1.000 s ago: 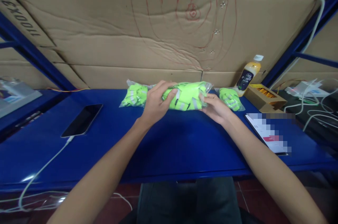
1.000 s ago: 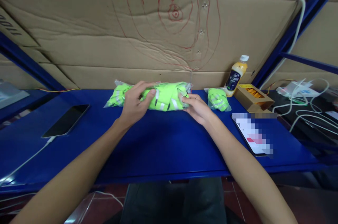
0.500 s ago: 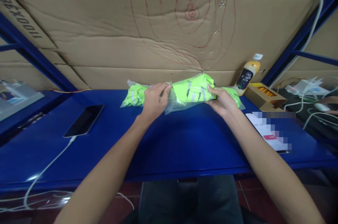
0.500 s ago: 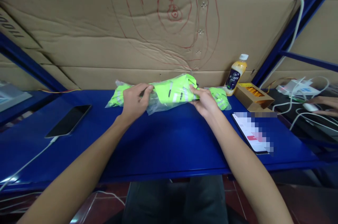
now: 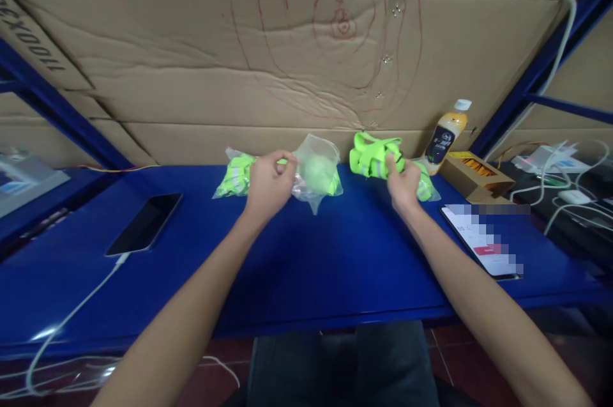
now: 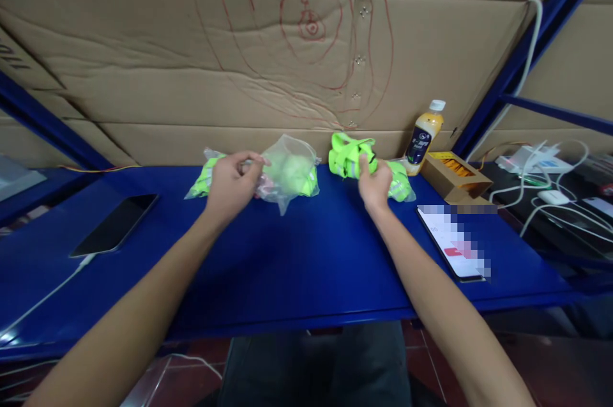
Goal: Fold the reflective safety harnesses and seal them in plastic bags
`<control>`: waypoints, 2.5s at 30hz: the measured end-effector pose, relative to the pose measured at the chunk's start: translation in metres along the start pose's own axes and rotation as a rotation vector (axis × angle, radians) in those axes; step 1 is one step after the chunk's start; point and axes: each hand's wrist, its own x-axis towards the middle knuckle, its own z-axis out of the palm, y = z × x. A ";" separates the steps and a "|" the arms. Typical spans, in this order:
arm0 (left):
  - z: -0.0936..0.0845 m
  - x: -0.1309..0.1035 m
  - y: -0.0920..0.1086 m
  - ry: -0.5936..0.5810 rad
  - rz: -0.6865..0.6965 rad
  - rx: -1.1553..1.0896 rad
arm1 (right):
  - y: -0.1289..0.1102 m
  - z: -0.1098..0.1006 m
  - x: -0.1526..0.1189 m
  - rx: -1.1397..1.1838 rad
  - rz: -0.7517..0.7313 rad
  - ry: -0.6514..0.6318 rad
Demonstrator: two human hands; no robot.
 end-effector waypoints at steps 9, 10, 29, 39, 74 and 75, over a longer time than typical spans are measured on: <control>0.024 -0.021 0.010 -0.318 0.002 -0.547 | -0.009 -0.008 -0.020 -0.768 -0.447 -0.612; 0.025 -0.022 0.012 -0.256 0.031 -0.560 | -0.010 -0.011 -0.018 -0.774 -0.442 -0.643; 0.045 -0.044 0.007 -0.401 0.038 0.657 | -0.025 -0.065 0.021 -1.012 0.013 -0.312; 0.031 -0.043 0.026 -0.148 0.338 0.075 | -0.075 -0.031 -0.040 -0.298 -0.570 -0.168; 0.001 -0.042 0.050 -0.304 0.754 0.373 | -0.088 -0.008 -0.063 0.685 0.002 -1.001; 0.000 -0.044 0.051 -0.311 0.736 0.371 | -0.088 -0.008 -0.063 0.692 0.001 -1.005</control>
